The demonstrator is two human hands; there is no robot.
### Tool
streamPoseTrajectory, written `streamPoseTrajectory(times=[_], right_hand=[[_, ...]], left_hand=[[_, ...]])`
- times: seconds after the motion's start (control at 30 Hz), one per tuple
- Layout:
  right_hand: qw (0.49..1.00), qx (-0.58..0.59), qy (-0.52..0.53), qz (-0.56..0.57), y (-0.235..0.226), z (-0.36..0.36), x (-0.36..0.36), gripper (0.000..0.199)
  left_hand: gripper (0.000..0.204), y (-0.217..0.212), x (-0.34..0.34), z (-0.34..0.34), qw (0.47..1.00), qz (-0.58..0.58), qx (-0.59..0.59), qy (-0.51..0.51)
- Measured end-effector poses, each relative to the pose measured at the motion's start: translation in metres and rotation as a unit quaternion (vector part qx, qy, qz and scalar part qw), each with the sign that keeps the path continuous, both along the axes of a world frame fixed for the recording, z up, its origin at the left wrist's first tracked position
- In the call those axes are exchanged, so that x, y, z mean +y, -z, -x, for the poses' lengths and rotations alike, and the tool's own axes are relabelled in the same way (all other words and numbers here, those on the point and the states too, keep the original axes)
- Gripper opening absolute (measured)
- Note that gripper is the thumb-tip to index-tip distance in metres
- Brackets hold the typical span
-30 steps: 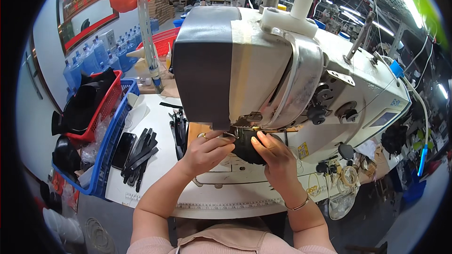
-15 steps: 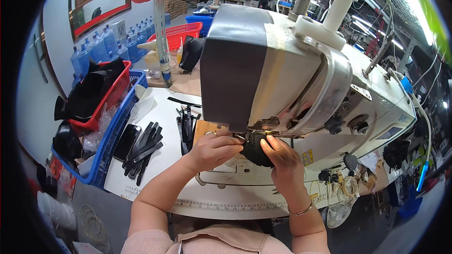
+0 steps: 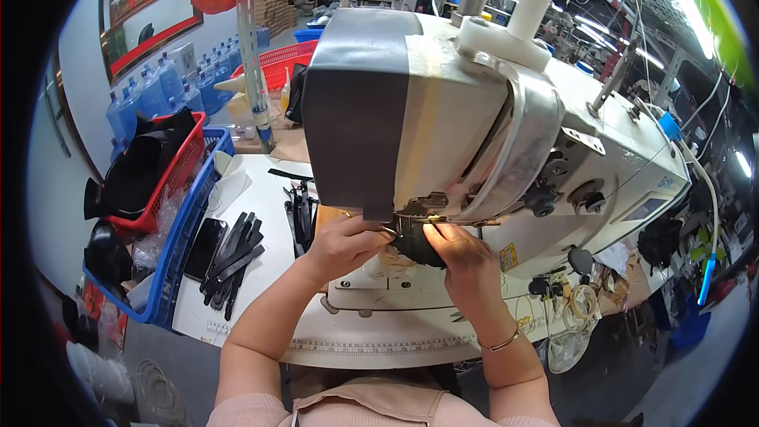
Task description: Stitching and finishing black leather boot uppers using an industrial sewing machine.
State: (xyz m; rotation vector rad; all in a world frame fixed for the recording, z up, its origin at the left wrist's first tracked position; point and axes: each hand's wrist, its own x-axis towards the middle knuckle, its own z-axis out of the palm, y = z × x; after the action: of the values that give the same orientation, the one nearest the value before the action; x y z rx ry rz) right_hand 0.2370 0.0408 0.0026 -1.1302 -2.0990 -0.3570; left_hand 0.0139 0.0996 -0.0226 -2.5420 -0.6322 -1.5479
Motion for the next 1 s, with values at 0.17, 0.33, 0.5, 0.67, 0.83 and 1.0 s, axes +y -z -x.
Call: streamPoseTrajectory(times=[0.17,0.33,0.5,0.67,0.83,1.0], right_hand=[[0.999,-0.016,0.009,0.030,-0.003,0.004,-0.005,0.043],[0.998,-0.056,0.031,-0.018,-0.001,0.011,-0.017,0.043],[0.982,-0.155,0.108,-0.002,-0.015,0.029,-0.042,0.040],[0.996,0.048,0.078,0.012,-0.016,-0.033,0.001,0.042],[0.958,0.209,0.141,0.138,0.028,-0.083,0.052,0.040],[0.969,0.210,0.123,0.047,0.036,-0.080,0.056,0.040]], left_hand=[[0.014,0.005,0.005,0.003,1.000,0.015,-0.005,0.010],[0.021,0.012,-0.001,-0.002,1.000,-0.004,-0.010,-0.003],[0.036,0.020,-0.030,-0.025,0.998,-0.041,-0.024,-0.038],[0.032,0.013,-0.021,-0.012,0.999,0.004,-0.041,0.010],[0.030,0.007,-0.018,-0.016,0.997,0.015,-0.051,0.052],[0.029,0.007,-0.017,-0.011,0.996,0.030,-0.061,0.058]])
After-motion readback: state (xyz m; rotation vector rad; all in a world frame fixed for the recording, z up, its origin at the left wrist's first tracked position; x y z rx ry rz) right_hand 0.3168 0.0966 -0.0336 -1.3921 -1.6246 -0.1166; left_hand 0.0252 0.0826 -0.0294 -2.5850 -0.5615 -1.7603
